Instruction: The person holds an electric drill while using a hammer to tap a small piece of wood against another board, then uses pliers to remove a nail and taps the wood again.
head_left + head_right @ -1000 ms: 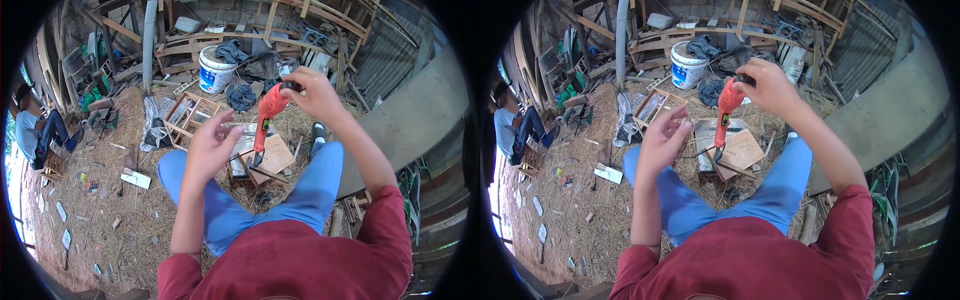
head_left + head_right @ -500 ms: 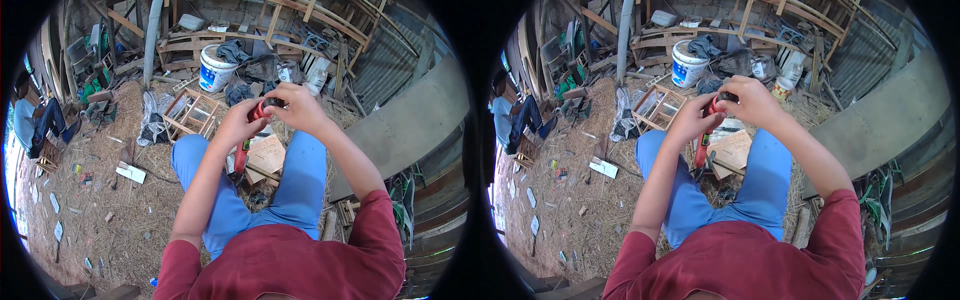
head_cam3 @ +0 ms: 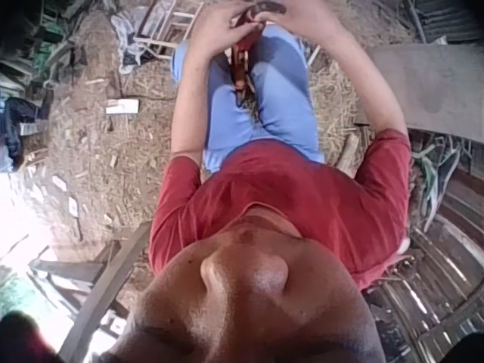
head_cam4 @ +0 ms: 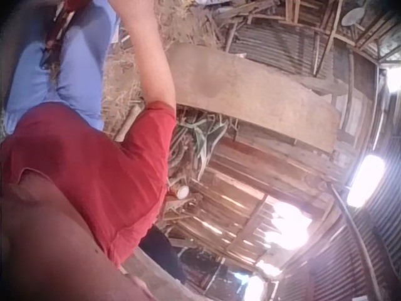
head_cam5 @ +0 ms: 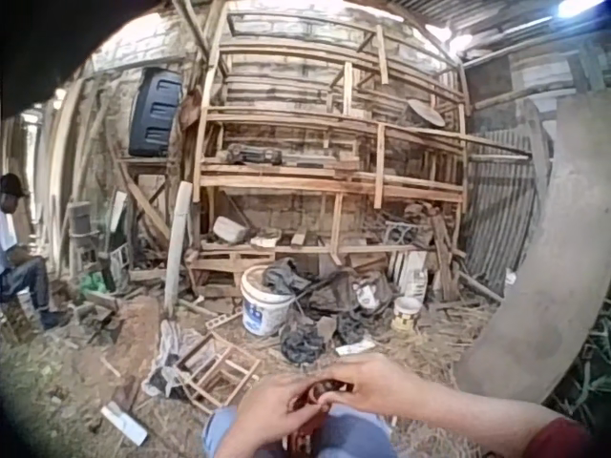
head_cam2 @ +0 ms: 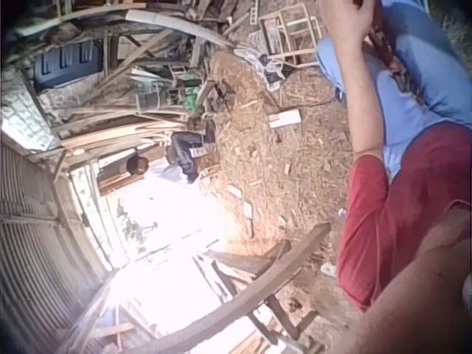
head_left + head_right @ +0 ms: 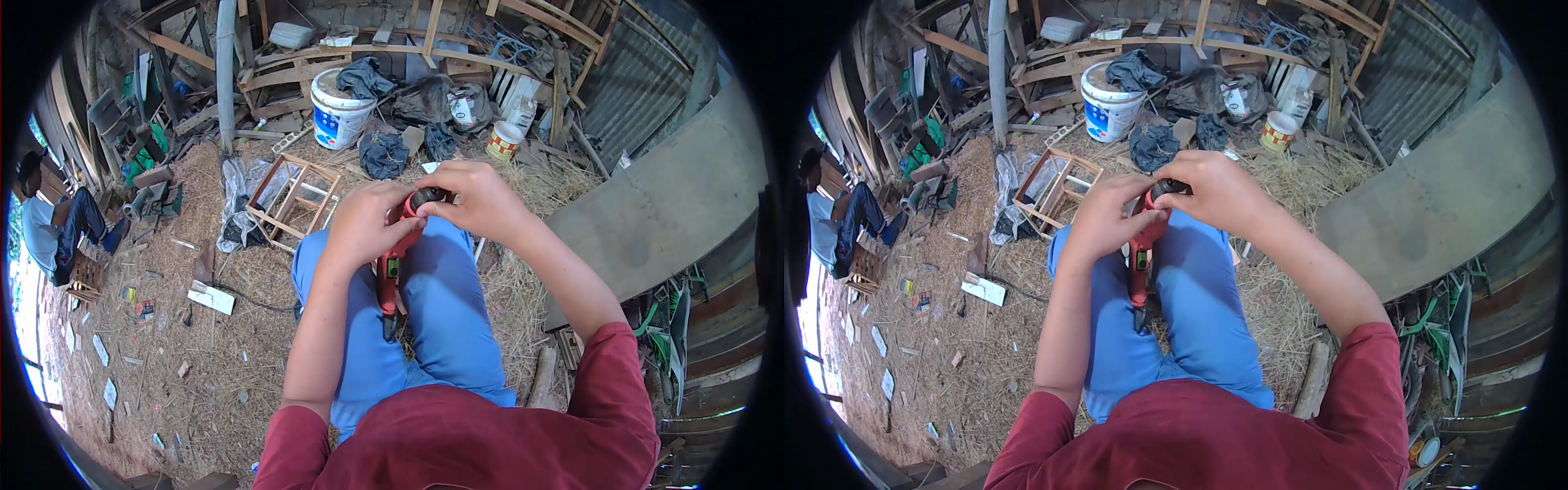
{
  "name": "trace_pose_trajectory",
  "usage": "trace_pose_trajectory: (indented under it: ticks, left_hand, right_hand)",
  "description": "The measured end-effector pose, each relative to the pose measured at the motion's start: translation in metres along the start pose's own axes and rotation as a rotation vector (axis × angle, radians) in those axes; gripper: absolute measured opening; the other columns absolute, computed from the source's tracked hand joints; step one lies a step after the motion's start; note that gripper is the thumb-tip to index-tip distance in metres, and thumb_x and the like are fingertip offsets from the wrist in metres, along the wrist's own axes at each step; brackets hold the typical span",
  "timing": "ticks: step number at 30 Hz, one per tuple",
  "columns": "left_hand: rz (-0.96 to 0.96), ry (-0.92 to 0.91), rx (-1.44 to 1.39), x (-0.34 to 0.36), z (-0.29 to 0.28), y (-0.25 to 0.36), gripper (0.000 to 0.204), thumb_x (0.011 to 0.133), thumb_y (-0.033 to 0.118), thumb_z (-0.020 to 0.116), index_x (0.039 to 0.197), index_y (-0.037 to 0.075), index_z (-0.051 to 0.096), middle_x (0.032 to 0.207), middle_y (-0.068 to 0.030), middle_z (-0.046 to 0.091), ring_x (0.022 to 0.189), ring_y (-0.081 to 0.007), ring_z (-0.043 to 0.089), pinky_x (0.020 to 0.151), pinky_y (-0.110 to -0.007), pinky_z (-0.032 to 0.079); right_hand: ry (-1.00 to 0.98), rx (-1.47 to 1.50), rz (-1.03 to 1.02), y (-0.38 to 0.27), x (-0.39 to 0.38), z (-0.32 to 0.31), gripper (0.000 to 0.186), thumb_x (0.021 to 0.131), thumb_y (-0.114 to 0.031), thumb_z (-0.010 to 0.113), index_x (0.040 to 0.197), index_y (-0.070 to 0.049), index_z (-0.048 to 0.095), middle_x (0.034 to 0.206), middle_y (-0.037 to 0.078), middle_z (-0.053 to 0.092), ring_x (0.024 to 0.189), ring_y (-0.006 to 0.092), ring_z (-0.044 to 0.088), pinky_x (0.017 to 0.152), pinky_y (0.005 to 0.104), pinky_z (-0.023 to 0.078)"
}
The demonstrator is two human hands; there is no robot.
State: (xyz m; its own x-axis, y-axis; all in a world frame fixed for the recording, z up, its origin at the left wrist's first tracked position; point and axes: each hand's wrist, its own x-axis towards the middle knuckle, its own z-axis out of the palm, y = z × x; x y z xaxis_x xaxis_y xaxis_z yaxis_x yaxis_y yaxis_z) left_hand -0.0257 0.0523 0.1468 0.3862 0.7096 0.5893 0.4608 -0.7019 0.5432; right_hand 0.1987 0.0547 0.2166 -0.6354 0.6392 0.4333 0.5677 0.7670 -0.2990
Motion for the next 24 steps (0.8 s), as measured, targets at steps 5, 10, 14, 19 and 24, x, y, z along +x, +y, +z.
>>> trace_pose_trajectory:
  ticks: [5, 10, 14, 19, 24]
  left_hand:
    - [-0.055, -0.018, 0.168, -0.003, 0.006, 0.001, 0.041, 0.084, 0.036, 0.080, 0.112, 0.006, 0.077, 0.091, -0.0125, 0.072, 0.091, -0.0373, 0.069, 0.082, -0.047, 0.054]
    - [-0.173, 0.149, -0.039, -0.013, 0.028, 0.002, 0.041, 0.087, 0.028, 0.080, 0.117, 0.001, 0.073, 0.099, -0.0160, 0.071, 0.090, -0.0354, 0.069, 0.079, -0.044, 0.056]
    - [-0.227, 0.122, -0.216, -0.012, 0.033, -0.001, 0.041, 0.091, 0.021, 0.077, 0.125, -0.001, 0.069, 0.102, -0.0174, 0.068, 0.088, -0.0343, 0.069, 0.080, -0.042, 0.055]
    - [-0.252, -0.006, -0.315, -0.007, 0.032, -0.007, 0.048, 0.096, 0.018, 0.072, 0.138, -0.002, 0.063, 0.126, -0.0209, 0.069, 0.115, -0.0355, 0.067, 0.101, -0.041, 0.051]
    - [-0.285, -0.040, -0.378, -0.012, 0.035, -0.015, 0.051, 0.098, 0.016, 0.071, 0.144, -0.002, 0.059, 0.131, -0.0194, 0.067, 0.118, -0.0322, 0.066, 0.104, -0.039, 0.050]
  right_hand:
    - [-0.013, 0.084, -0.019, 0.017, 0.002, 0.015, 0.035, 0.081, -0.020, 0.086, 0.111, -0.004, 0.076, 0.094, 0.016, 0.070, 0.091, 0.0368, 0.070, 0.080, 0.0440, 0.057]
    - [-0.037, 0.131, -0.052, 0.034, 0.005, 0.020, 0.036, 0.081, -0.020, 0.086, 0.112, -0.004, 0.076, 0.094, 0.015, 0.070, 0.091, 0.0362, 0.070, 0.081, 0.0439, 0.057]
    - [-0.075, 0.175, -0.138, 0.037, 0.009, 0.015, 0.041, 0.080, -0.016, 0.087, 0.117, -0.002, 0.075, 0.102, 0.015, 0.074, 0.094, 0.0338, 0.072, 0.084, 0.0395, 0.058]
    - [-0.216, 0.114, -0.151, 0.045, 0.014, -0.003, 0.040, 0.083, -0.016, 0.082, 0.120, -0.002, 0.072, 0.108, 0.016, 0.072, 0.099, 0.0349, 0.071, 0.086, 0.0409, 0.058]
    - [-0.374, 0.102, -0.100, 0.047, 0.027, -0.009, 0.038, 0.085, -0.017, 0.081, 0.118, -0.003, 0.070, 0.109, 0.016, 0.070, 0.101, 0.0371, 0.070, 0.087, 0.0451, 0.057]
